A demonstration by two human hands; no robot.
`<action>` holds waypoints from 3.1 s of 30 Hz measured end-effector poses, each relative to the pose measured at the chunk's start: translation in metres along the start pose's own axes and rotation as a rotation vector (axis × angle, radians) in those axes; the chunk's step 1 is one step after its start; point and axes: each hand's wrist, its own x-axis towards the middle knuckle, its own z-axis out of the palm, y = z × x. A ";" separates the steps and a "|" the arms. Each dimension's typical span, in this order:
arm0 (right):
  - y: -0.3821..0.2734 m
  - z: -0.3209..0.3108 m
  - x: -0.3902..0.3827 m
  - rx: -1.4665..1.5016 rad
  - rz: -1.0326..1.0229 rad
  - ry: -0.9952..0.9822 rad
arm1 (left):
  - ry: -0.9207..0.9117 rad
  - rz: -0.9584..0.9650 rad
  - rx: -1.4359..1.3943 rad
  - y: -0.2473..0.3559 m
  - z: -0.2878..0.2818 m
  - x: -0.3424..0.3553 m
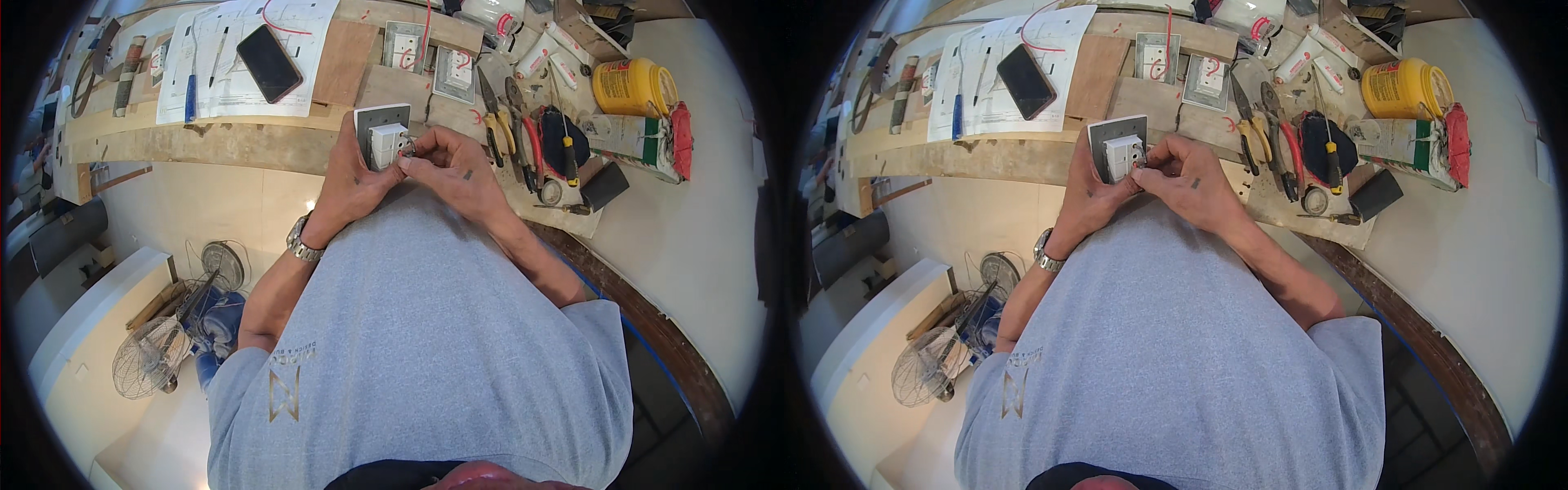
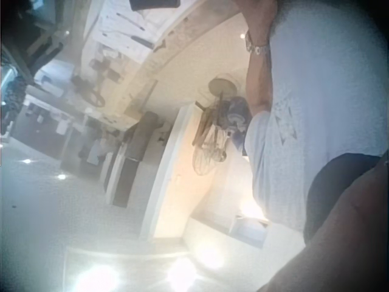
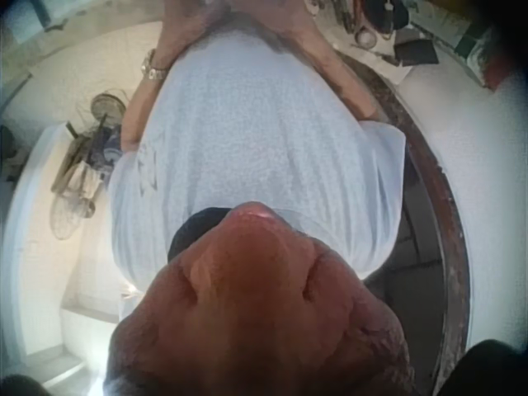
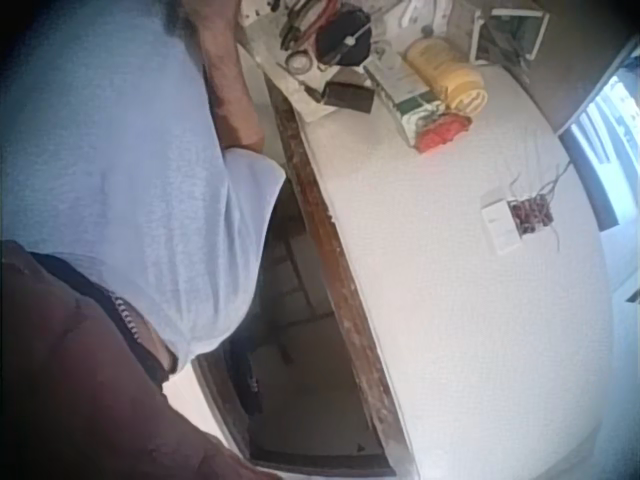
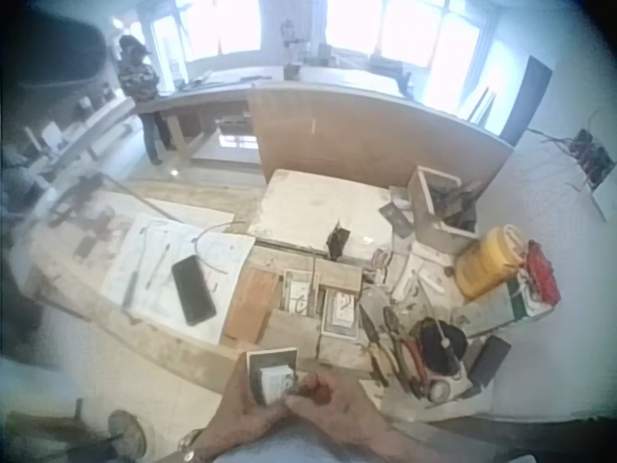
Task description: The person connects wires to an electrical switch plate by hand, then cuts and strips wires using pliers.
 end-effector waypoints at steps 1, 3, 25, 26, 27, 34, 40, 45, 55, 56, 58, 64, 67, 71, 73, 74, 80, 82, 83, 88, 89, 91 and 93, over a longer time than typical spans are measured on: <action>0.000 0.003 0.000 -0.031 -0.005 0.022 | -0.001 -0.001 0.000 0.003 0.001 0.000; -0.010 0.010 -0.007 -0.160 -0.060 0.065 | -0.005 0.001 0.064 0.006 0.002 0.002; 0.003 -0.027 -0.002 -0.068 -0.353 0.169 | -0.397 -0.320 -1.122 -0.001 -0.017 0.007; -0.004 -0.022 -0.002 -0.064 -0.355 0.177 | -0.379 -0.308 -1.071 0.002 -0.015 0.008; -0.011 -0.018 -0.002 -0.207 -0.448 0.195 | -0.360 -0.296 -1.021 0.006 -0.012 0.008; -0.025 -0.009 -0.006 0.176 -0.125 0.014 | -0.150 -0.153 -0.562 0.015 -0.003 0.009; -0.012 -0.011 -0.012 0.103 -0.141 0.097 | -0.024 -0.023 -0.104 0.025 0.004 0.006; -0.011 -0.007 -0.018 -0.067 -0.260 0.097 | 0.034 0.055 0.007 0.023 0.008 0.003; -0.005 0.001 -0.009 -0.261 -0.382 0.170 | 0.030 0.057 0.152 0.019 0.006 0.004; -0.004 0.001 -0.008 -0.262 -0.380 0.171 | 0.025 0.035 0.135 0.020 0.006 0.003; -0.003 -0.001 -0.006 -0.256 -0.325 0.160 | 0.018 0.013 0.117 0.019 0.007 0.003; -0.008 -0.022 0.003 0.152 -0.133 -0.122 | -0.040 -0.003 0.027 0.018 -0.001 0.002; -0.013 -0.026 0.012 0.111 -0.140 -0.149 | -0.088 -0.087 -0.275 0.022 -0.001 0.002; -0.022 -0.015 0.018 0.025 -0.100 -0.129 | -0.123 -0.221 -0.673 0.007 -0.010 0.010; -0.029 -0.010 0.018 -0.132 -0.037 -0.147 | -0.137 -0.267 -0.848 0.000 -0.012 0.012; -0.027 -0.008 0.020 -0.128 -0.039 -0.149 | -0.120 -0.257 -0.835 -0.006 -0.013 0.011; -0.010 0.001 0.021 -0.056 -0.299 -0.039 | -0.145 -0.392 -1.057 -0.022 -0.015 0.010; -0.014 -0.001 0.017 0.018 -0.188 0.000 | -0.248 -0.423 -1.203 -0.028 -0.016 0.008; -0.012 -0.001 0.018 0.020 -0.189 0.001 | -0.225 -0.420 -1.200 -0.031 -0.014 0.007; -0.002 -0.003 0.018 0.042 -0.205 0.014 | -0.166 -0.414 -1.183 -0.040 -0.014 0.008; 0.000 -0.003 0.019 0.044 -0.206 0.015 | -0.167 -0.420 -1.193 -0.040 -0.015 0.008; 0.001 -0.003 0.020 -0.032 -0.244 0.030 | -0.166 -0.427 -1.203 -0.041 -0.016 0.008; -0.001 -0.003 0.019 -0.025 -0.235 0.027 | -0.177 -0.421 -1.213 -0.042 -0.017 0.007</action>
